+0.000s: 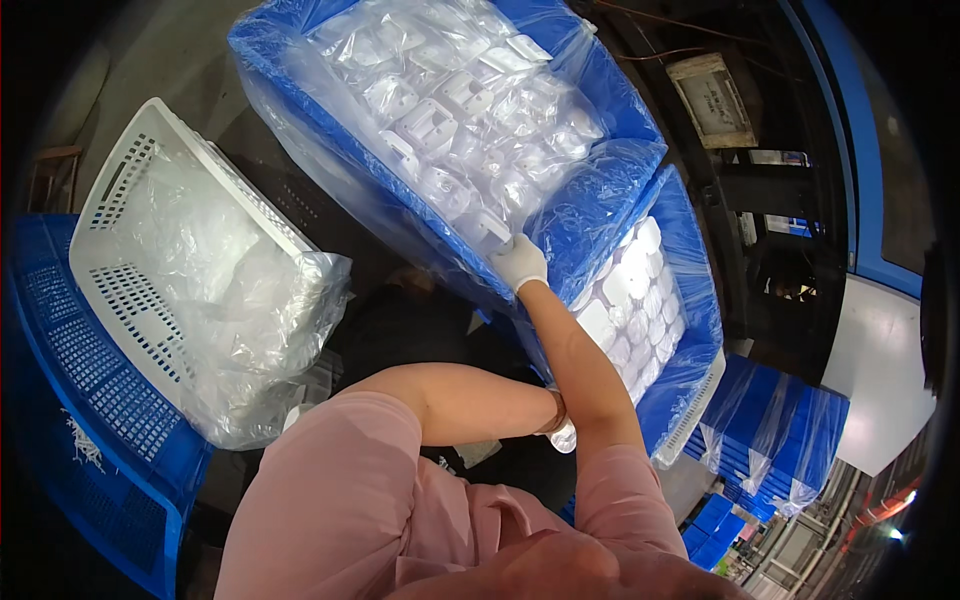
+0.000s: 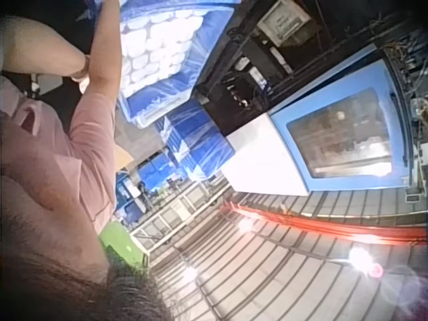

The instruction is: Assembling plastic component housings using pliers at a manual assembly station.

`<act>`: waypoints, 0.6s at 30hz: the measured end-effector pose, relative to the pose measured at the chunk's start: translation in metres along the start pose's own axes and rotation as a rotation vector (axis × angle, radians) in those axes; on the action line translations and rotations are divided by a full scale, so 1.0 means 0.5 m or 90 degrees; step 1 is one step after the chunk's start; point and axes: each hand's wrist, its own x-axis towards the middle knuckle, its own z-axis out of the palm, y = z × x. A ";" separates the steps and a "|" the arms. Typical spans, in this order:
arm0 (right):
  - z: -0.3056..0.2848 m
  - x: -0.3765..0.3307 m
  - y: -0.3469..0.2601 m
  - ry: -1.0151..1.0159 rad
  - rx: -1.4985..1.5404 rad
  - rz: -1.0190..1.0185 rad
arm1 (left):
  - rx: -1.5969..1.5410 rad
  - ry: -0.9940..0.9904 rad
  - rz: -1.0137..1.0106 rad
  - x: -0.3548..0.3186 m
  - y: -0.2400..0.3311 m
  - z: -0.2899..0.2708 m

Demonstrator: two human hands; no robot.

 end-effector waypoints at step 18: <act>0.039 0.028 0.043 -0.017 0.016 0.017 | 0.613 -0.008 0.087 -0.392 -0.153 -0.129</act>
